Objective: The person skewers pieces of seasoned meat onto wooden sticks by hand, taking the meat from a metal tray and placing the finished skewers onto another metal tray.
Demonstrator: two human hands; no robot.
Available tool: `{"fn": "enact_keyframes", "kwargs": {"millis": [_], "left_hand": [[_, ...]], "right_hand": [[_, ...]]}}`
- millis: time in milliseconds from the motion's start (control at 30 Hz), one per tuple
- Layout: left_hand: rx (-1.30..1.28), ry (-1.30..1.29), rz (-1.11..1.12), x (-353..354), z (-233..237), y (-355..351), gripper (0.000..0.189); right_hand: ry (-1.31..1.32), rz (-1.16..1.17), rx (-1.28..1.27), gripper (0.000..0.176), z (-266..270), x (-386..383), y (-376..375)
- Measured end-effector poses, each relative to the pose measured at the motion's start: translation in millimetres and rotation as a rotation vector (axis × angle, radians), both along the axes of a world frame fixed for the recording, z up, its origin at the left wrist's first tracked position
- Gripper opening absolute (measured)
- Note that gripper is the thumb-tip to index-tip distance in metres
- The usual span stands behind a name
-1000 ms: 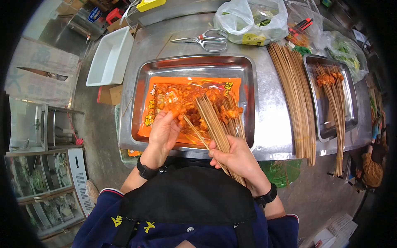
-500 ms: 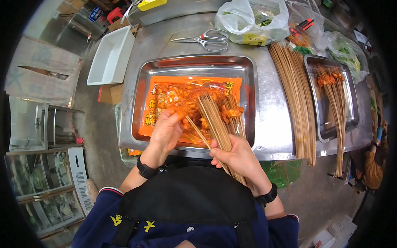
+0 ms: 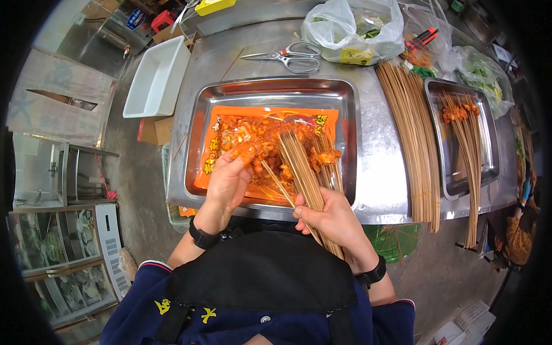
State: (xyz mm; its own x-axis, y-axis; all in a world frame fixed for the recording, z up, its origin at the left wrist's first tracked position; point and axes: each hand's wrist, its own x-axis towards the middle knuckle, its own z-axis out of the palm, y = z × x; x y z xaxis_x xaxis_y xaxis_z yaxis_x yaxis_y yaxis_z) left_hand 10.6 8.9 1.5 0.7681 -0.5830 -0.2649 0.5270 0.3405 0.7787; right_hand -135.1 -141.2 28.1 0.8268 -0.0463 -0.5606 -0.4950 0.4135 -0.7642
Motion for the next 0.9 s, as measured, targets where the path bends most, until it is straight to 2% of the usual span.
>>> {"fn": "enact_keyframes", "kwargs": {"millis": [233,333,467,633,900], "left_hand": [[-0.05,0.109,-0.08,3,-8,7,0.024],[-0.018,0.173,0.019,-3,-3,0,0.019],[0.001,0.205,0.004,-4,5,-1,0.019],[-0.007,0.209,-0.136,-3,-2,4,0.018],[0.044,0.174,-0.211,-15,0,2,0.018]], "right_hand": [[0.003,-0.005,-0.001,0.013,0,-1,1],[-0.016,-0.015,0.001,0.013,-3,-2,1],[-0.022,-0.023,0.004,0.013,-4,-3,2],[-0.029,-0.026,0.007,0.013,-4,-3,2],[-0.017,-0.061,-0.006,0.012,-2,-5,3]]}}
